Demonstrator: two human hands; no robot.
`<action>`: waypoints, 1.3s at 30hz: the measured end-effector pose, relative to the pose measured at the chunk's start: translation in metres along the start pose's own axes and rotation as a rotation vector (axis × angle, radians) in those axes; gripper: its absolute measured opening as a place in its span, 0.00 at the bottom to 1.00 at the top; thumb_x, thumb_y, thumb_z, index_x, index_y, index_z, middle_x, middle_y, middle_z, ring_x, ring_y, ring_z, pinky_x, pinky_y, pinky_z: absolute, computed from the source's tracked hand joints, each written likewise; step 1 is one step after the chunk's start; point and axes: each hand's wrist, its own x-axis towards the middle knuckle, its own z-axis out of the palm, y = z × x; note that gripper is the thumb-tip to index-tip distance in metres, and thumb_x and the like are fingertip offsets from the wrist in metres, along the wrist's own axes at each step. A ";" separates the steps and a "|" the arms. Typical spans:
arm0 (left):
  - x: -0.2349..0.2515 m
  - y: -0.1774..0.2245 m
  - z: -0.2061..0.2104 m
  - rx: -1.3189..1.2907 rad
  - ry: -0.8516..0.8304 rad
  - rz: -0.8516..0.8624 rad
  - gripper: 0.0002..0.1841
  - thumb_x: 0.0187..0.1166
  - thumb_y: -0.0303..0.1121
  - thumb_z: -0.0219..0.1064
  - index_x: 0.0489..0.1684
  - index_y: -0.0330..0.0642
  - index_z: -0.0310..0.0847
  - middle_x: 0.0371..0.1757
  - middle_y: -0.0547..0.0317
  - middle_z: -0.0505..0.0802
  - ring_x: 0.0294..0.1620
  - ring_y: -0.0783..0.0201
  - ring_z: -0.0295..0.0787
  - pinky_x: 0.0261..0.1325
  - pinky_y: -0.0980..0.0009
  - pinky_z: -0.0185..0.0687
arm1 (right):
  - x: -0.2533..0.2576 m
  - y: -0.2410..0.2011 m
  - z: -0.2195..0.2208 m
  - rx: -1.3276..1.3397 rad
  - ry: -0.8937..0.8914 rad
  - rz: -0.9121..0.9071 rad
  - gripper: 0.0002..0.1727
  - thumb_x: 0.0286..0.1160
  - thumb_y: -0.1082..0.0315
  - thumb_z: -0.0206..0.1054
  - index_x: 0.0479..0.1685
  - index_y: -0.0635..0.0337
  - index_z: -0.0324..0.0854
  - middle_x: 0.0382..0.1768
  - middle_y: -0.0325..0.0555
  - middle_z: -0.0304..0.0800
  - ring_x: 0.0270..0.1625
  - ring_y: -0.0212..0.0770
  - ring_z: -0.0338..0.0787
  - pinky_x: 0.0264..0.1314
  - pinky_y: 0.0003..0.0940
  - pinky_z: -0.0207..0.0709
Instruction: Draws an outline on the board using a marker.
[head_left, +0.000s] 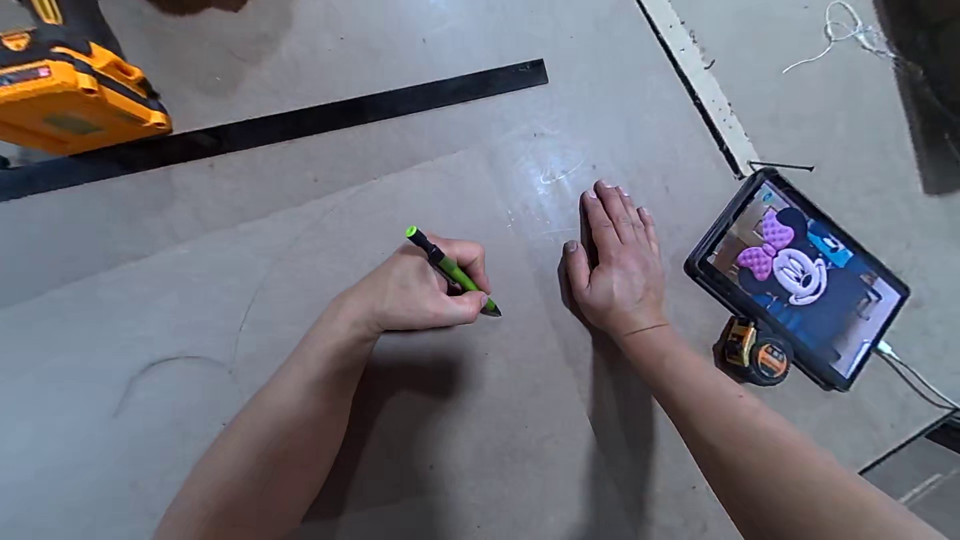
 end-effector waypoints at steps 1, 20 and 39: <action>0.000 0.000 0.000 0.002 0.000 -0.001 0.01 0.66 0.32 0.72 0.30 0.47 0.89 0.26 0.67 0.92 0.22 0.74 0.85 0.19 0.77 0.78 | 0.000 0.000 0.000 0.006 0.003 -0.002 0.36 0.85 0.45 0.43 0.92 0.47 0.64 0.93 0.41 0.60 0.96 0.44 0.53 0.97 0.57 0.44; 0.002 -0.002 0.003 0.032 0.070 0.025 0.01 0.68 0.31 0.74 0.32 0.46 0.90 0.24 0.67 0.92 0.21 0.74 0.85 0.20 0.78 0.79 | 0.001 0.000 -0.001 0.010 0.004 0.012 0.36 0.84 0.44 0.44 0.91 0.47 0.65 0.93 0.39 0.61 0.96 0.43 0.54 0.97 0.55 0.44; 0.001 0.005 0.012 0.021 0.278 -0.065 0.01 0.71 0.32 0.74 0.33 0.47 0.90 0.26 0.63 0.94 0.21 0.69 0.88 0.20 0.74 0.82 | -0.001 0.000 0.000 0.004 0.002 0.012 0.37 0.84 0.45 0.45 0.92 0.47 0.64 0.94 0.37 0.58 0.96 0.40 0.52 0.97 0.55 0.45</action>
